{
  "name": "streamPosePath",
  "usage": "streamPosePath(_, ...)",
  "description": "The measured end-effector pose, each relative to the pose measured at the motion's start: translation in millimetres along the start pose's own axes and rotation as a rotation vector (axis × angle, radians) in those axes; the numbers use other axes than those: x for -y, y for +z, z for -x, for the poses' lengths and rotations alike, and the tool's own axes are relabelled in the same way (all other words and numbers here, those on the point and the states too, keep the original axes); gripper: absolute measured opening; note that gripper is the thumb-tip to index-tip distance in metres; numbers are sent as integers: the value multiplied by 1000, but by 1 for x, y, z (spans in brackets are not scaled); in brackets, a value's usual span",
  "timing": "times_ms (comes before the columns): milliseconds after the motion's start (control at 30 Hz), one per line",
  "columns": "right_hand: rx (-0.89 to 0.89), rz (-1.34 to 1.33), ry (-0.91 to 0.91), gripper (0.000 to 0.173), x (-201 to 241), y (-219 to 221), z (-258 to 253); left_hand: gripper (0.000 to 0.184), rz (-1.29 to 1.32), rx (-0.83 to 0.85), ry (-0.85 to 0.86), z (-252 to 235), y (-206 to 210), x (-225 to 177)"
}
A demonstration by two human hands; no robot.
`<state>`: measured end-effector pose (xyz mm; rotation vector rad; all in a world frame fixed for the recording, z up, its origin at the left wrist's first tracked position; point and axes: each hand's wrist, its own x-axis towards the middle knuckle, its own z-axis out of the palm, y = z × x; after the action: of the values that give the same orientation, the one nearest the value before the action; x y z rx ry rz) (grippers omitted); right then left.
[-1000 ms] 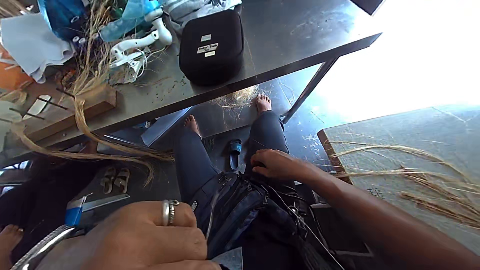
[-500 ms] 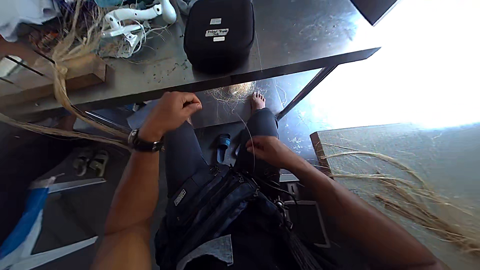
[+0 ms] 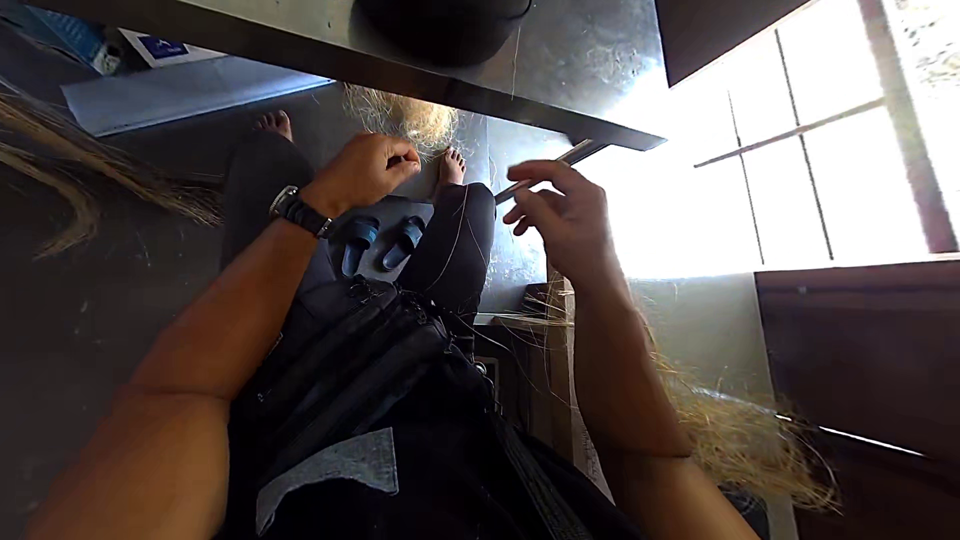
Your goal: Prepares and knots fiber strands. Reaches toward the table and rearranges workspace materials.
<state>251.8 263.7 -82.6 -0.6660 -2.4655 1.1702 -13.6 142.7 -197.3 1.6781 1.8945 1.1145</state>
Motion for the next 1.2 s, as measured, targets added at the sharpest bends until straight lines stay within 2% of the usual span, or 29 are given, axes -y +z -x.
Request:
streamPosePath(167, 68, -278, 285, 50, -65, 22, -54, 22, 205, -208, 43, 4, 6, 11)
streamPosePath(267, 233, -518, 352, 47, -91, 36, -64, 21, 298, -251, 67, 6, 11, 16)
streamPosePath(367, 356, -585, 352, 40, -93, 40, -67, 21, 360, -258, 97, 1, 18, 16)
streamPosePath(433, 329, -589, 352, 30, -88, 41, -65, 21, 352, -281, 79, -3, 24, 16)
streamPosePath(533, 244, -568, 394, 21, -87, 41, -63, 23, 186, -321, -67, -7, 30, 16)
streamPosePath(633, 149, -597, 455, 21, -89, 38, -63, 38, -44, -397, -188, -6, 36, 14)
streamPosePath(733, 87, -613, 502, 27, -89, 37, -65, 38, -119, -496, -132, -2, 42, 7)
streamPosePath(833, 105, -623, 509, 33, -90, 38, -66, 35, -8, -366, -32, 3, 47, -4)
streamPosePath(933, 143, -637, 490, 37, -89, 41, -65, 42, 83, -109, -26, 4, 59, -18)
streamPosePath(1000, 168, -639, 472, 38, -88, 42, -65, 46, 119, -8, -38, 2, 67, -26)
streamPosePath(1200, 295, -617, 426, 43, -87, 41, -62, 40, 105, 0, -52, -7, 78, -27)
